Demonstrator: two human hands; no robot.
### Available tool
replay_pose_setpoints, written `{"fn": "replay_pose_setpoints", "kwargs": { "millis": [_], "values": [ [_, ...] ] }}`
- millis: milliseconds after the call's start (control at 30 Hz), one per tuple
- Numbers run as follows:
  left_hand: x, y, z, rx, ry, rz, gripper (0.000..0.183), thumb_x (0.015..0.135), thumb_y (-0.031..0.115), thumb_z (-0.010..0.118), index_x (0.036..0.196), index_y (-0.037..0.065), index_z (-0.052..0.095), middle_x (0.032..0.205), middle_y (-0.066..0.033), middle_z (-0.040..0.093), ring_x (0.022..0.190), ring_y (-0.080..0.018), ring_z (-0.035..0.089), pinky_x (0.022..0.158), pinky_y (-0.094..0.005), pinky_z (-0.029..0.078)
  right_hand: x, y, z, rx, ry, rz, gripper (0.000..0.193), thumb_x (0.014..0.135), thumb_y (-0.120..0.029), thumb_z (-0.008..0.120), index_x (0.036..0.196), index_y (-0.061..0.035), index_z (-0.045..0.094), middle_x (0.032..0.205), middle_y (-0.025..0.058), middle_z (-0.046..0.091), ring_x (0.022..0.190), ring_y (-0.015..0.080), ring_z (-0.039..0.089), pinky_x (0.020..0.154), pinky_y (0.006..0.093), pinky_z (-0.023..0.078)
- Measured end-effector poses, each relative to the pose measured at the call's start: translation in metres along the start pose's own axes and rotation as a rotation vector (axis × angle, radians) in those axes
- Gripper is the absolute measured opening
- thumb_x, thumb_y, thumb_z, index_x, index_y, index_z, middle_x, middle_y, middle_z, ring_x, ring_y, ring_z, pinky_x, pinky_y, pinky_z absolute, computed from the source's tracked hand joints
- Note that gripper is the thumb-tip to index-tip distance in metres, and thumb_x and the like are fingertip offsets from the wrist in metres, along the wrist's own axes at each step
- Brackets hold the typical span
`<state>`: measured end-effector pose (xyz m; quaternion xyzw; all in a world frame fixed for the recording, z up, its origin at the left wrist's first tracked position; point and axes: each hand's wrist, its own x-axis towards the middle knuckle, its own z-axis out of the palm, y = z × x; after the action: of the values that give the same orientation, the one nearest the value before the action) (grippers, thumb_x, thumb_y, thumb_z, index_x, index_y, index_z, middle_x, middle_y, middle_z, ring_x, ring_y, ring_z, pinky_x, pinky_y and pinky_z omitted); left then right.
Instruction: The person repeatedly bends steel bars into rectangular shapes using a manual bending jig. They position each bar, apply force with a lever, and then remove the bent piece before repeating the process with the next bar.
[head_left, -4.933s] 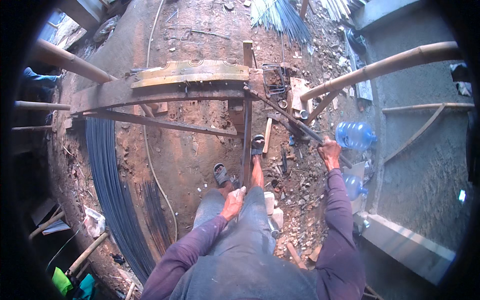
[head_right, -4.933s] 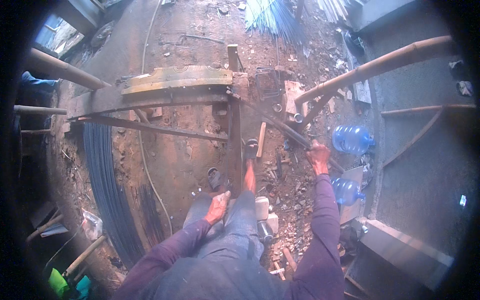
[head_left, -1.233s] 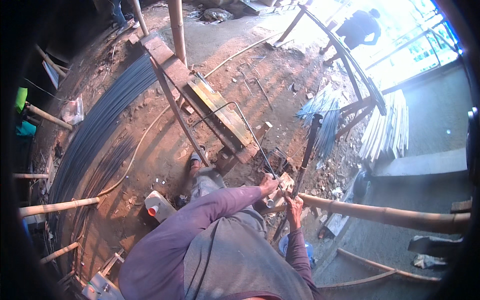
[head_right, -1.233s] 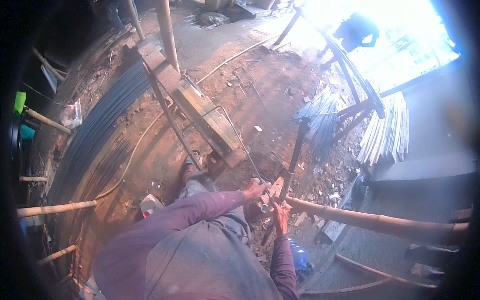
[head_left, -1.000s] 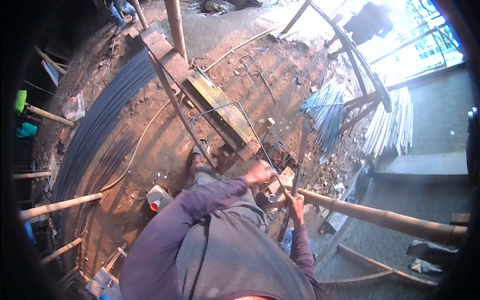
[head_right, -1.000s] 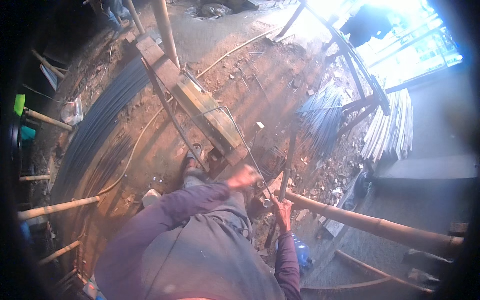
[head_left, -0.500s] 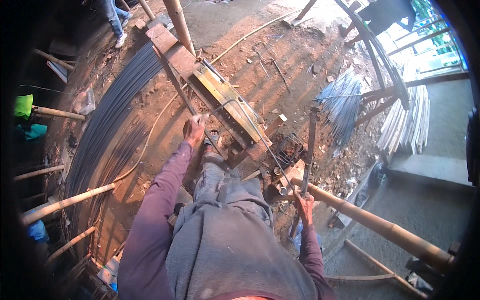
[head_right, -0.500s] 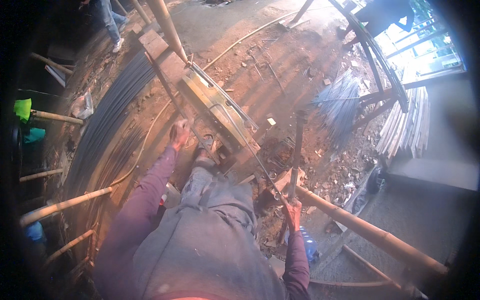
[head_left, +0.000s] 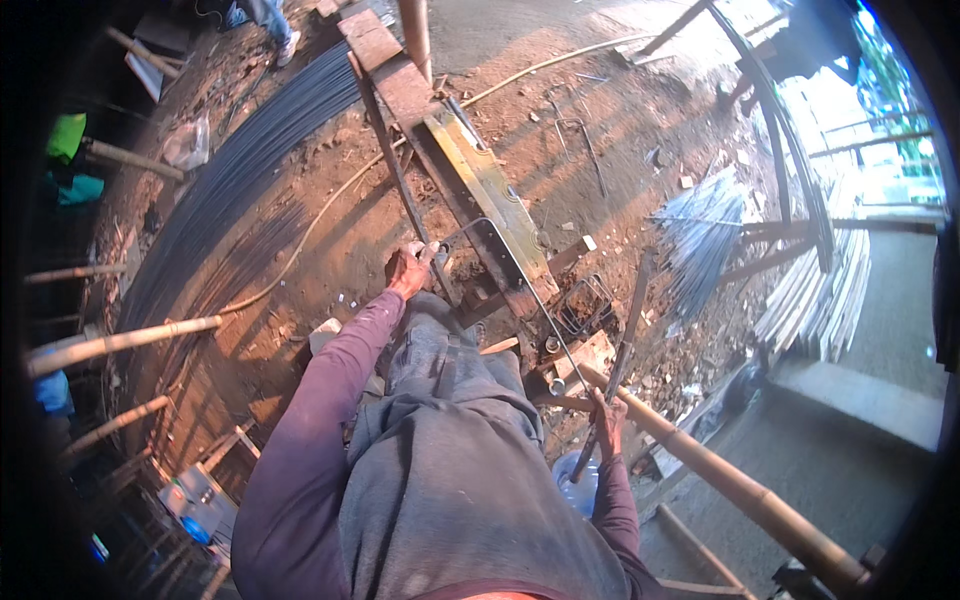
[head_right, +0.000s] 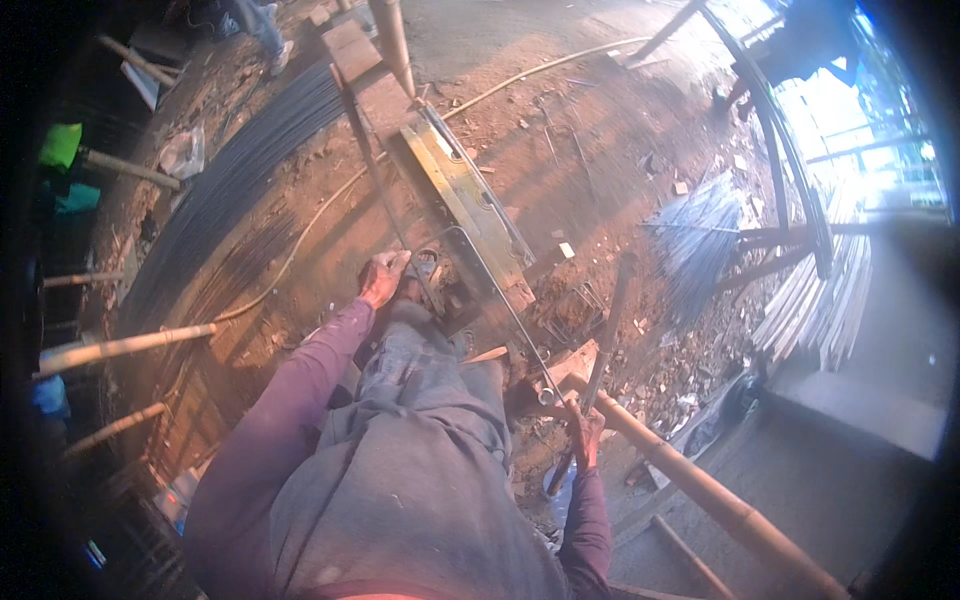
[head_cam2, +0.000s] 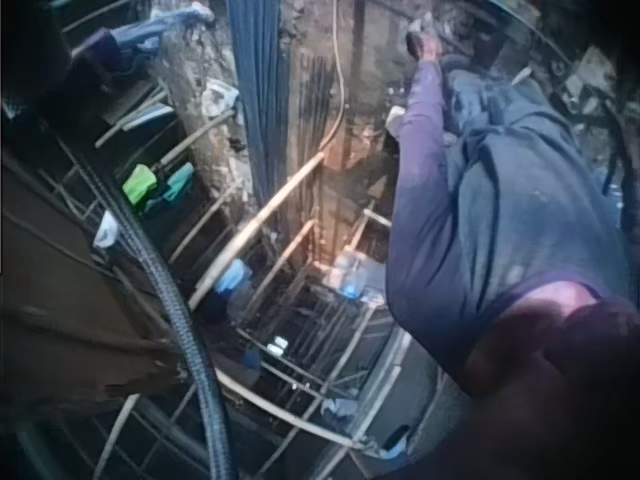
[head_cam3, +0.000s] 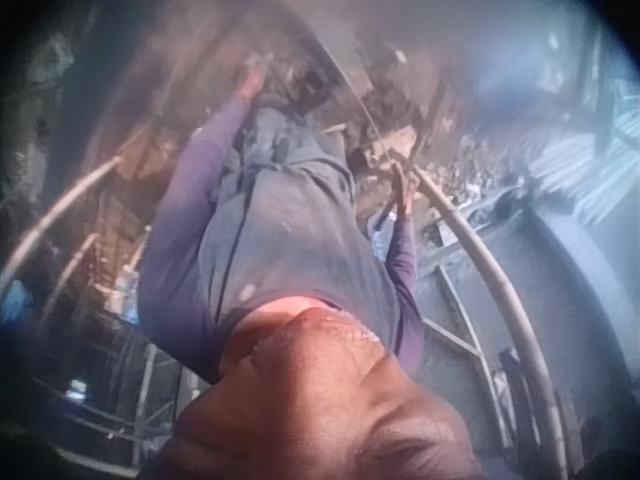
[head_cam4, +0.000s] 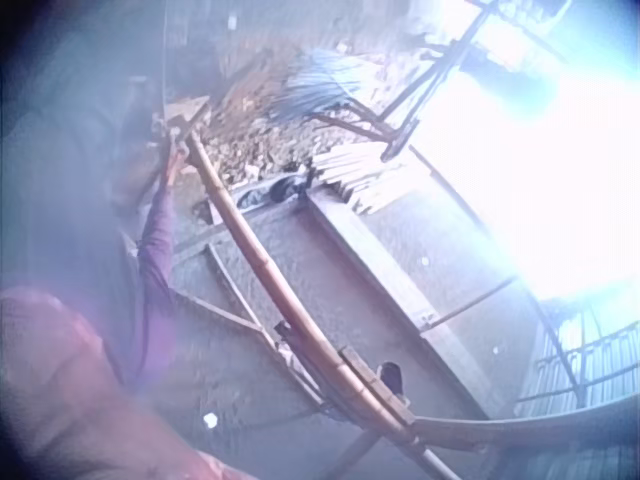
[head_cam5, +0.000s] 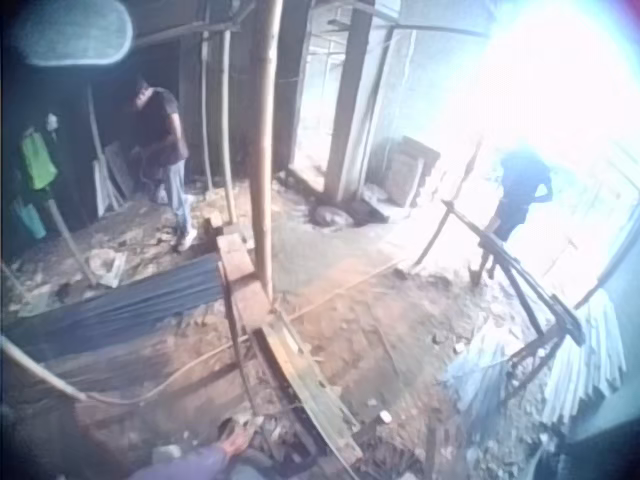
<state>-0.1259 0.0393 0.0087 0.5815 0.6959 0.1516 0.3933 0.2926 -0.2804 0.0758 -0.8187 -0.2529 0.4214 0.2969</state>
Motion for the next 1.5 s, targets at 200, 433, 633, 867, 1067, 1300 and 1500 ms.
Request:
{"fn": "replay_pose_setpoints", "kwargs": {
  "millis": [200,433,633,867,1067,1300,1500],
  "values": [
    [0.017,-0.020,0.011,-0.155,0.018,0.017,0.048,0.096,0.047,0.060,0.087,0.000,0.061,0.078,-0.0166,0.059,0.074,-0.0296,0.055,0.068,-0.0431,0.043,0.008,-0.014,0.011,-0.080,-0.001,0.055,0.033,0.094,-0.033,0.071,0.079,-0.0050,0.064,0.056,-0.0040,0.050,0.047,0.0074,0.048,0.043,0.0272,0.036],
    [0.042,-0.026,0.015,-0.133,-0.181,-0.039,0.048,0.095,0.043,0.060,0.106,-0.002,0.072,0.099,-0.0239,0.072,0.097,-0.0343,0.070,0.085,-0.0436,0.051,0.030,0.023,0.010,-0.220,0.020,0.077,0.043,0.093,-0.034,0.071,0.067,-0.0048,0.055,0.055,-0.0048,0.044,0.049,0.0068,0.043,0.045,0.0304,0.032],
    [0.079,-0.007,0.049,-0.198,-0.207,0.051,0.042,0.094,0.036,0.066,0.101,-0.005,0.070,0.098,-0.0257,0.071,0.096,-0.0344,0.069,0.085,-0.0432,0.051,0.037,0.033,0.008,-0.360,-0.016,0.038,0.050,0.095,-0.045,0.064,0.065,-0.0041,0.062,0.046,0.0014,0.051,0.041,0.0112,0.050,0.042,0.0303,0.036],
    [0.082,0.025,0.065,-0.277,-0.078,-0.027,0.027,0.085,0.024,0.079,0.100,0.005,0.067,0.086,-0.0096,0.066,0.082,-0.0224,0.064,0.073,-0.0379,0.052,0.041,0.042,0.015,-0.102,0.013,0.078,0.036,0.092,-0.033,0.073,0.081,0.0007,0.070,0.059,-0.0014,0.052,0.051,0.0093,0.048,0.047,0.0305,0.039],
    [0.076,0.045,0.065,-0.176,-0.078,0.131,0.028,0.090,0.024,0.073,0.115,0.011,0.073,0.108,-0.0113,0.075,0.098,-0.0262,0.071,0.084,-0.0362,0.054,0.056,0.093,0.022,-0.108,-0.044,0.065,0.025,0.099,-0.029,0.058,0.105,-0.0125,0.077,0.065,0.0080,0.059,0.061,0.0222,0.062,0.061,0.0366,0.049],
    [0.076,0.041,0.068,-0.132,-0.075,0.144,0.031,0.092,0.027,0.070,0.117,0.010,0.074,0.118,-0.0140,0.072,0.108,-0.0279,0.069,0.094,-0.0349,0.052,0.035,0.065,-0.018,-0.483,0.243,-0.297,0.025,0.083,-0.018,0.079,0.082,0.0019,0.063,0.077,0.0137,0.064,0.068,0.0300,0.061,0.063,0.0412,0.047],
    [0.074,0.039,0.080,-0.230,-0.050,0.029,0.030,0.090,0.024,0.073,0.117,0.009,0.073,0.119,-0.0133,0.072,0.109,-0.0260,0.069,0.093,-0.0334,0.052,0.042,-0.024,-0.060,-0.303,0.100,-0.213,0.012,0.085,-0.011,0.072,0.089,-0.0008,0.067,0.072,0.0040,0.064,0.064,0.0142,0.057,0.060,0.0332,0.046]
  ]
}}
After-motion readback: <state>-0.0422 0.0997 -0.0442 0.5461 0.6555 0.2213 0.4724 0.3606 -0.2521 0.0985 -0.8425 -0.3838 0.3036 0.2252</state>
